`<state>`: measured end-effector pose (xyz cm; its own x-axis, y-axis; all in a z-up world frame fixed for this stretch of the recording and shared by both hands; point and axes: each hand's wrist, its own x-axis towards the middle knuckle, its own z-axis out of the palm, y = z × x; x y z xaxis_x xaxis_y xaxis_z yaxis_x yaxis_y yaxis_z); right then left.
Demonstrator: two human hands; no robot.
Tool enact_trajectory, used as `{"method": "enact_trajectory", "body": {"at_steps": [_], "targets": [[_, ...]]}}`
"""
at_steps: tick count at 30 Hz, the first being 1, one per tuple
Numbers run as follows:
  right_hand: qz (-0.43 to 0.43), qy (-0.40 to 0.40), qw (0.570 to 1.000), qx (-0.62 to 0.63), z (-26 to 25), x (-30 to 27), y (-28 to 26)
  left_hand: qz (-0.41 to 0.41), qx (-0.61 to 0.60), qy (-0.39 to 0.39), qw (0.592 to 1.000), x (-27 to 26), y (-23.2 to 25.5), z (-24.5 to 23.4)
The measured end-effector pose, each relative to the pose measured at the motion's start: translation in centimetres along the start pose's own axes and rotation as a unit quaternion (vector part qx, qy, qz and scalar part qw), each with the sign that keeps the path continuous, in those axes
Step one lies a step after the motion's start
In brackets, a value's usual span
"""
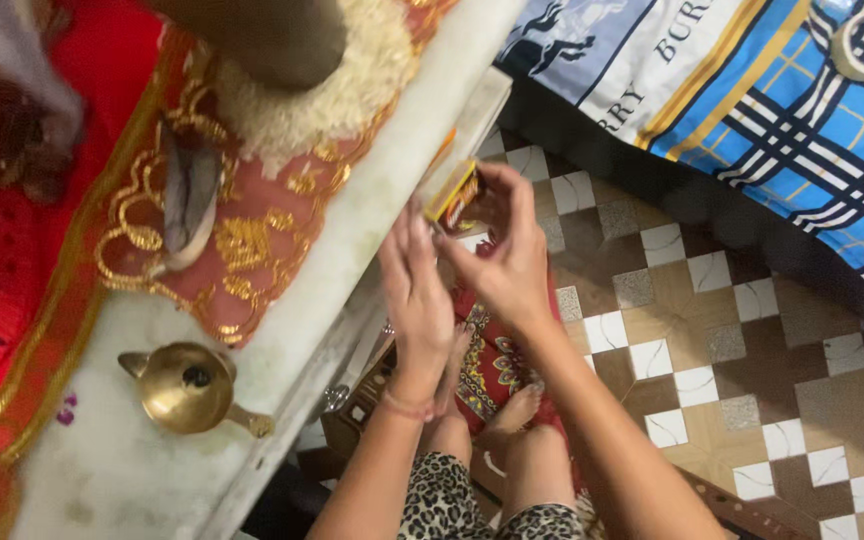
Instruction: The person folds a red shirt and a purple towel by hand, handles a tan purse, and sorts through a pile of clothing on a bed.
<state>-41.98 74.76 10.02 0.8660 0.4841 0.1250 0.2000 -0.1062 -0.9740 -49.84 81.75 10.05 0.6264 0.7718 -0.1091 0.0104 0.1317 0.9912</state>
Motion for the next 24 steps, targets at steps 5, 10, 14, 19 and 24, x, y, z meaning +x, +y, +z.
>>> {"method": "enact_trajectory", "body": {"at_steps": [5, 10, 14, 19, 24], "targets": [[0.009, -0.031, 0.977, 0.212, 1.9, 4.2, 3.9, 0.045, 0.043, -0.013, 0.998, 3.3, -0.8, 0.5], [-0.073, -0.015, 0.991, 0.113, 1.9, 5.6, 3.9, -0.002, 0.036, -0.018, 0.999, 3.8, -1.0, 0.1], [-0.130, 0.018, 0.987, -0.091, 1.4, 2.7, 2.7, 0.072, -0.052, -0.031, 0.996, -0.6, 0.0, -0.9], [-0.229, 0.037, 0.910, -0.343, 3.1, 3.0, 3.3, 0.060, -0.042, -0.017, 0.997, -4.2, 2.2, -0.6], [-0.090, -0.034, 0.992, -0.076, 1.8, 3.4, 3.3, 0.056, -0.006, -0.041, 0.998, -5.7, 4.4, 0.2]]}}
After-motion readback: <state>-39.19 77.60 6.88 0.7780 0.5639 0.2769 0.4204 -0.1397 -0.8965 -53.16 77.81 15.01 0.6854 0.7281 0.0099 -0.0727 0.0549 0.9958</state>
